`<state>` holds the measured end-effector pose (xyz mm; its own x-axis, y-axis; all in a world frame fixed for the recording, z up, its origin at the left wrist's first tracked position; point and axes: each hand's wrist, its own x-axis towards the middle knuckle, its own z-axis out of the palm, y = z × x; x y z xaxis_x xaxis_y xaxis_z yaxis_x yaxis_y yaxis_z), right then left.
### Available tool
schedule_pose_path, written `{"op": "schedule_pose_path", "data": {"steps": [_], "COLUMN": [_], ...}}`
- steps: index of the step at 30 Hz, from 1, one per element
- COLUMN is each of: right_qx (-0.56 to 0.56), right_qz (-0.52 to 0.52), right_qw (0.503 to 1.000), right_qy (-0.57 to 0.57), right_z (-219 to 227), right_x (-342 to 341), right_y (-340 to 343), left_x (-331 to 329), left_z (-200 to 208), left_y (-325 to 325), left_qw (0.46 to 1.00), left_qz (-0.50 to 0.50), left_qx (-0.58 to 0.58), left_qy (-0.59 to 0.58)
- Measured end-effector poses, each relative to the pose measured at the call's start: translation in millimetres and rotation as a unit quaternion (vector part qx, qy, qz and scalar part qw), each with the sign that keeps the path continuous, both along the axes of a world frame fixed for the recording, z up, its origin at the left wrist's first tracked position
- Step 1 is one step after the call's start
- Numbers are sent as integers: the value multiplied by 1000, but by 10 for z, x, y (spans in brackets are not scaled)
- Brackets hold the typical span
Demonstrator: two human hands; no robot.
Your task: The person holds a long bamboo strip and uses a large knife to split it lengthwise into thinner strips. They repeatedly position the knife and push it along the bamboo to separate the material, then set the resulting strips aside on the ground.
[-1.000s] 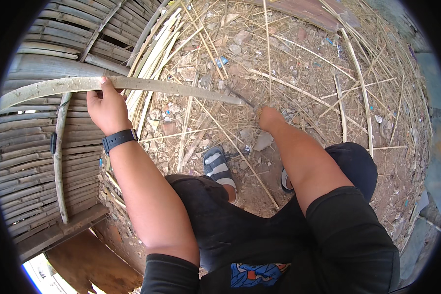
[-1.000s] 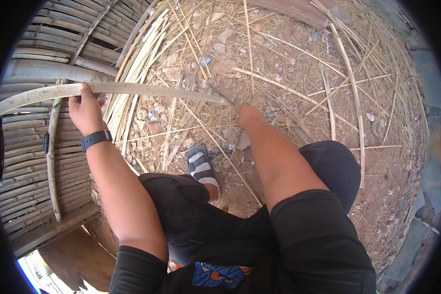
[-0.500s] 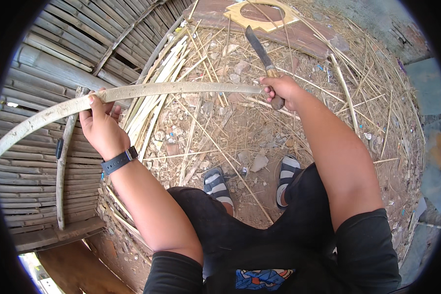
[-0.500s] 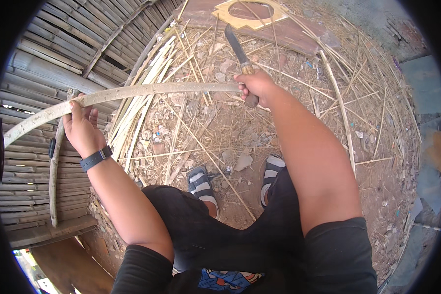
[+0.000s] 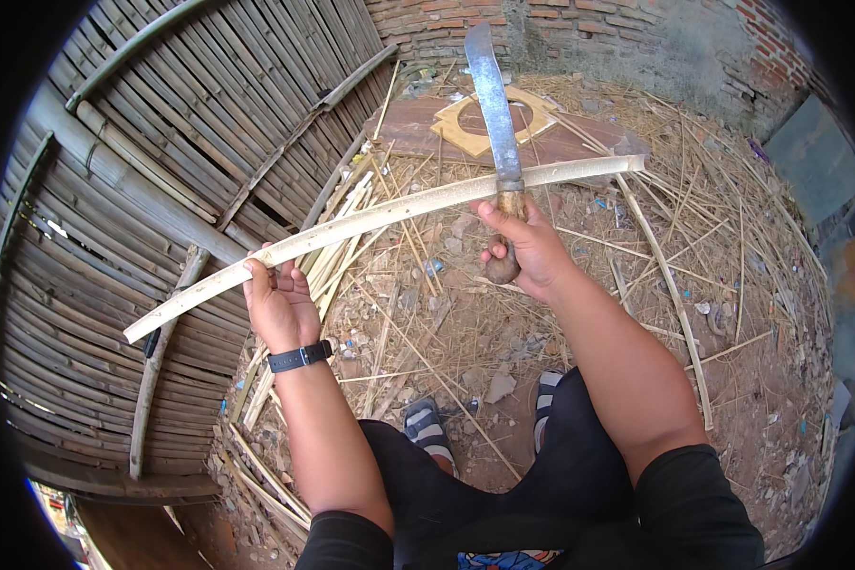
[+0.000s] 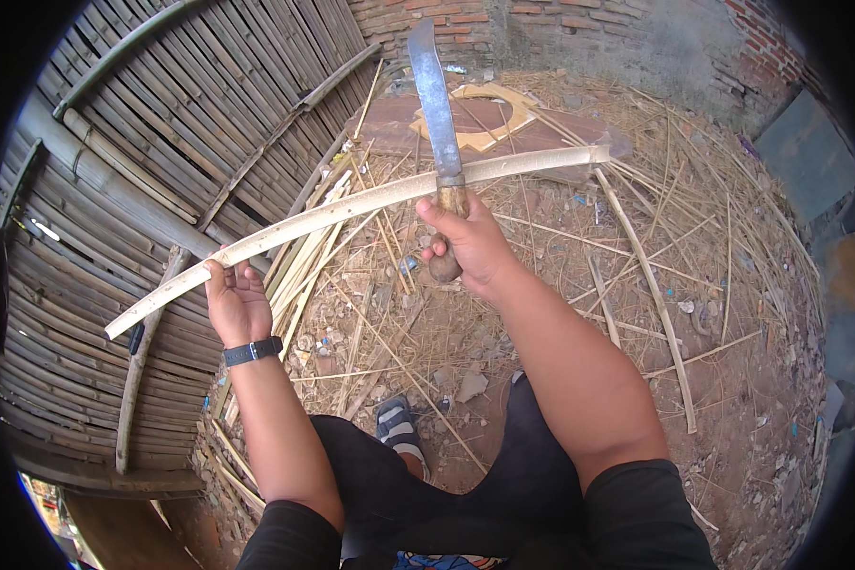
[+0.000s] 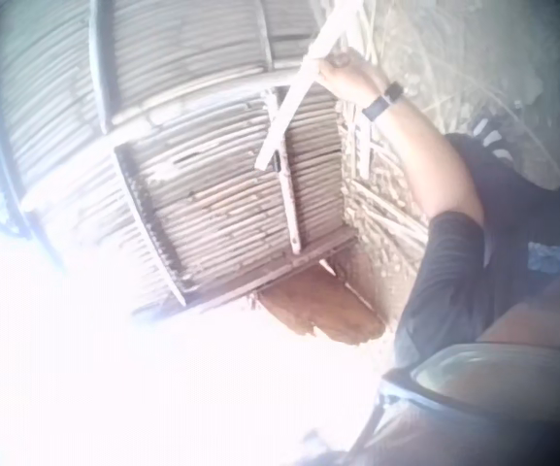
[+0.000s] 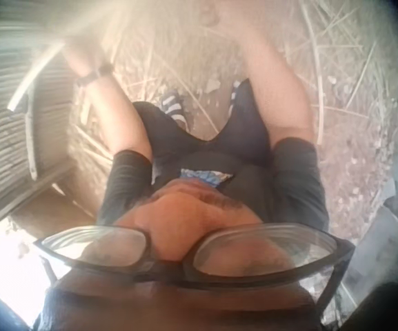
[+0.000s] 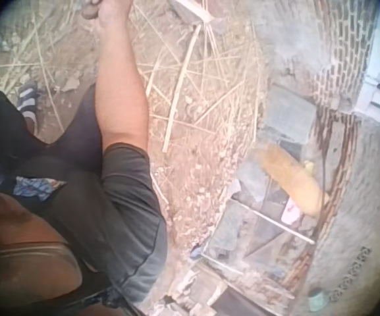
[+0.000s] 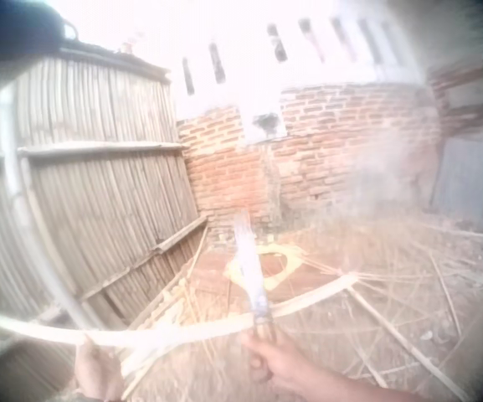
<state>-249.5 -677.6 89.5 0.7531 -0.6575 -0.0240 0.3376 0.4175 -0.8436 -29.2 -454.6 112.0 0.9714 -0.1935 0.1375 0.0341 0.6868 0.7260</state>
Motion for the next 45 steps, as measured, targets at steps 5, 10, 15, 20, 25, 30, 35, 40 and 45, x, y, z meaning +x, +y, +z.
{"op": "schedule_pose_path", "data": {"steps": [5, 10, 15, 20, 25, 30, 35, 40, 45], "right_qx": [-130, -115, -114, -98, -59, -29, -45, -89, -203], "right_qz": [-92, -134, -255, -310, -265, -194, -153, -127, -89], "right_qw": [987, 983, 959, 946, 961, 980, 986, 980, 968], "right_qy": [-29, -59, -52, 7, 53, 31, -54, -127, -120], "right_z": [14, 174, 241, 135, -25, -11, 136, 342, 412], "right_x": [-59, -203, -250, -272, -238, -74, -23, 48, 119], "right_y": [-148, -185, -267, -359, -386, -198, 22, 288, 377], "left_x": [-134, -289, -340, -467, -666, -759, -807, -476, -751], "left_z": [-43, -113, -7, 307, 337, 562, 841, 755, 382], "left_y": [-145, -331, -205, -3, 169, 649, 968, 1574, 1903], "left_qw": [999, 993, 861, 731, 544, 424, 370, 557, 666], "left_qz": [-47, -104, -296, -306, 86, 130, 74, -388, -460], "left_qx": [2, 37, 412, 562, 577, 645, 688, 704, 580], "left_qy": [26, 31, -40, -238, -604, -623, -619, -210, -88]}}
